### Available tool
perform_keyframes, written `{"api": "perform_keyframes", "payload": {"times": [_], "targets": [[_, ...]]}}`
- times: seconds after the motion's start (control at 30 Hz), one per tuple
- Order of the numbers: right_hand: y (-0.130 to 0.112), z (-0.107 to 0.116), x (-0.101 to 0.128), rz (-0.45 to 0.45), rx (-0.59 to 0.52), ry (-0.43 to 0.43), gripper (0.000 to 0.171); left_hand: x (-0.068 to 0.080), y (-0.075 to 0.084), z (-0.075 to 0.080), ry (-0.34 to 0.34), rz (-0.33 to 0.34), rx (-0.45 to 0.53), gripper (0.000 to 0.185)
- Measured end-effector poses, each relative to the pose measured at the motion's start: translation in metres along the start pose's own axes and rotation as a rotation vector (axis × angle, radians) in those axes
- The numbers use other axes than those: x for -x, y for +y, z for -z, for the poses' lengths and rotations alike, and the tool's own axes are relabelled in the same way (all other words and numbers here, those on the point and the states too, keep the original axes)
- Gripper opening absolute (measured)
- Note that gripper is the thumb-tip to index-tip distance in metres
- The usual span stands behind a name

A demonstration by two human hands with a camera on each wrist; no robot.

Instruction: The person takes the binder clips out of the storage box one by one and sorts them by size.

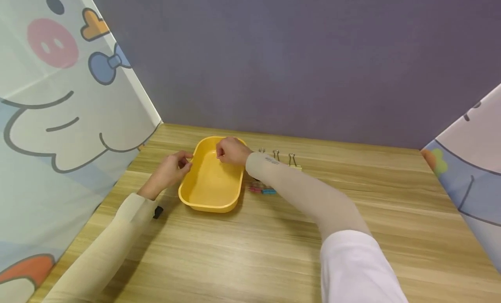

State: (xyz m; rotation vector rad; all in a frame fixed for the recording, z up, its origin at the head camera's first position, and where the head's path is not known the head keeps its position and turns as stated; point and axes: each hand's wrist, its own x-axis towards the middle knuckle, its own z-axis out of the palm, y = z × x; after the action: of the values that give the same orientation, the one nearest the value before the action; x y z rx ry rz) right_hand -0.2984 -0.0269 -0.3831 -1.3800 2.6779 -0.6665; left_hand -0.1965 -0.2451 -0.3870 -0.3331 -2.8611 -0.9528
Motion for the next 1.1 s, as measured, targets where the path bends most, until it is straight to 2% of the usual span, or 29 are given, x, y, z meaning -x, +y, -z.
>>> {"api": "perform_keyframes", "payload": {"times": [0.2, 0.43, 0.5, 0.87, 1.1], "targets": [[0.001, 0.015, 0.021, 0.067, -0.060, 0.064, 0.003, -0.001, -0.001, -0.001, -0.003, -0.016, -0.007, 0.028], [0.010, 0.037, 0.045, 0.103, -0.021, 0.277, 0.007, -0.001, -0.001, -0.001, 0.003, -0.012, 0.006, 0.028], [0.012, 0.043, 0.053, 0.105, -0.017, 0.305, 0.006, -0.001, -0.002, -0.001, 0.003, -0.013, 0.002, 0.028], [0.033, 0.058, 0.106, 0.068, 0.001, 0.306, 0.012, 0.000, -0.003, 0.001, -0.002, -0.023, -0.005, 0.028], [0.043, 0.060, 0.139, 0.076, 0.031, 0.284, 0.008, -0.002, -0.003, -0.001, -0.008, -0.034, -0.027, 0.028]]}}
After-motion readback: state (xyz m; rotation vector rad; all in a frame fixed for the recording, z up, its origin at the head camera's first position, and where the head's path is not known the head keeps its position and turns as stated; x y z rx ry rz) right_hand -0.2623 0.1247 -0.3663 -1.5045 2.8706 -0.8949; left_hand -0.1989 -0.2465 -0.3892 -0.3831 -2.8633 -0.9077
